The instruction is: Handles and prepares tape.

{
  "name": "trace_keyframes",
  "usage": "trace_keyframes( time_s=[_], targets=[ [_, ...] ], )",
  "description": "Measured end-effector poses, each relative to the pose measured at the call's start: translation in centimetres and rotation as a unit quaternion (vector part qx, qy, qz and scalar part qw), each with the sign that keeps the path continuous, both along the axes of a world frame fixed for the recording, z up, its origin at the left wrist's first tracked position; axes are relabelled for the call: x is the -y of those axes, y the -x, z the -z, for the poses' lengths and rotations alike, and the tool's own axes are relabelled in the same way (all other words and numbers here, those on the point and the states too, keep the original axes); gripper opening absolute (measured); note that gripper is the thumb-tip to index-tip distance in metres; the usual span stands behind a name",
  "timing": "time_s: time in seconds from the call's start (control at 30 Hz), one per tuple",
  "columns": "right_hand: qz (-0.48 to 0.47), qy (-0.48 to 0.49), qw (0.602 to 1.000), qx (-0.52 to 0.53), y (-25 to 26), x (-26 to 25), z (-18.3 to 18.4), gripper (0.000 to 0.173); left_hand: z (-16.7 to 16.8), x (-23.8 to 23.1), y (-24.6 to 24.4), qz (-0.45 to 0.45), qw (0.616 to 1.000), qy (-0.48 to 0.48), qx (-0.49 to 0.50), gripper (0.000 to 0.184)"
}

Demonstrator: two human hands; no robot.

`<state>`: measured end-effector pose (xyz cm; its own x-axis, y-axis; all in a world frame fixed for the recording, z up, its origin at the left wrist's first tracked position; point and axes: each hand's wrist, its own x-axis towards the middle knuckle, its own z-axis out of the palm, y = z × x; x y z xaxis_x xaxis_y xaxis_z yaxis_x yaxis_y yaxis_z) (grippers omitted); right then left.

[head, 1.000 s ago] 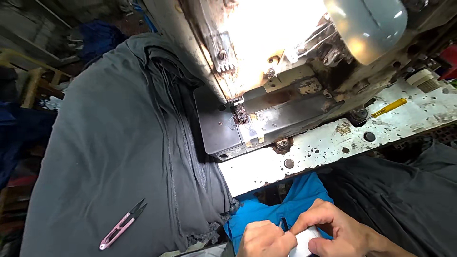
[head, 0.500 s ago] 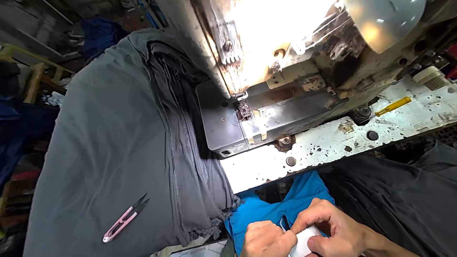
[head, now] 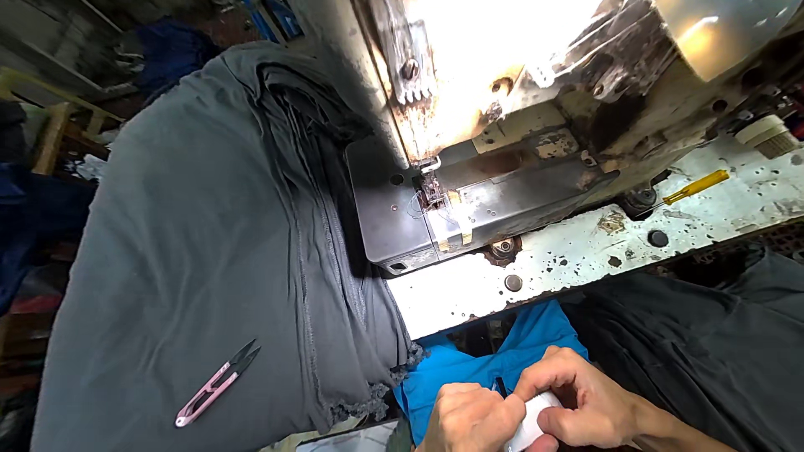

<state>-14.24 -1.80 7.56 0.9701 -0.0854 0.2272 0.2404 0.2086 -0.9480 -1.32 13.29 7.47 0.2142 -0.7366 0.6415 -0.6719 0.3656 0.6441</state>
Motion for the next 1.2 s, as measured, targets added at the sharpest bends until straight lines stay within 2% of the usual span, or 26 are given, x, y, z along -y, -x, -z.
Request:
trace_keyframes(
  time_s=[0.13,0.33,0.57,0.8,0.87,1.0,1.2],
  targets=[
    [0.000,0.005,1.000,-0.003,0.1,0.1,-0.2,0.018,0.7,-0.1,0.2,0.001,1.000,0.018,-0.023,0.035],
    [0.000,0.019,1.000,-0.008,0.0,0.2,-0.6,0.019,1.6,-0.5,0.9,-0.035,0.996,0.025,-0.084,0.028],
    [-0.001,0.064,0.998,0.028,0.5,0.7,-0.3,0.023,2.0,-0.9,1.3,-0.039,0.989,0.084,-0.117,0.028],
    [-0.036,0.070,0.996,0.049,0.6,1.2,-0.5,0.027,1.8,-1.3,0.5,-0.026,0.993,0.079,-0.085,0.031],
    [-0.039,0.038,0.997,0.047,0.5,1.1,-0.3,0.026,1.7,-1.4,0.3,-0.032,0.993,0.065,-0.089,0.034],
    [-0.058,-0.108,0.992,0.028,0.6,1.2,1.3,0.028,1.2,-1.7,0.2,-0.043,0.993,0.025,-0.105,0.036],
    [-0.083,-0.171,0.981,0.033,0.5,0.5,2.7,0.027,1.1,-2.0,0.7,-0.031,0.987,0.012,-0.155,0.027]
  ],
)
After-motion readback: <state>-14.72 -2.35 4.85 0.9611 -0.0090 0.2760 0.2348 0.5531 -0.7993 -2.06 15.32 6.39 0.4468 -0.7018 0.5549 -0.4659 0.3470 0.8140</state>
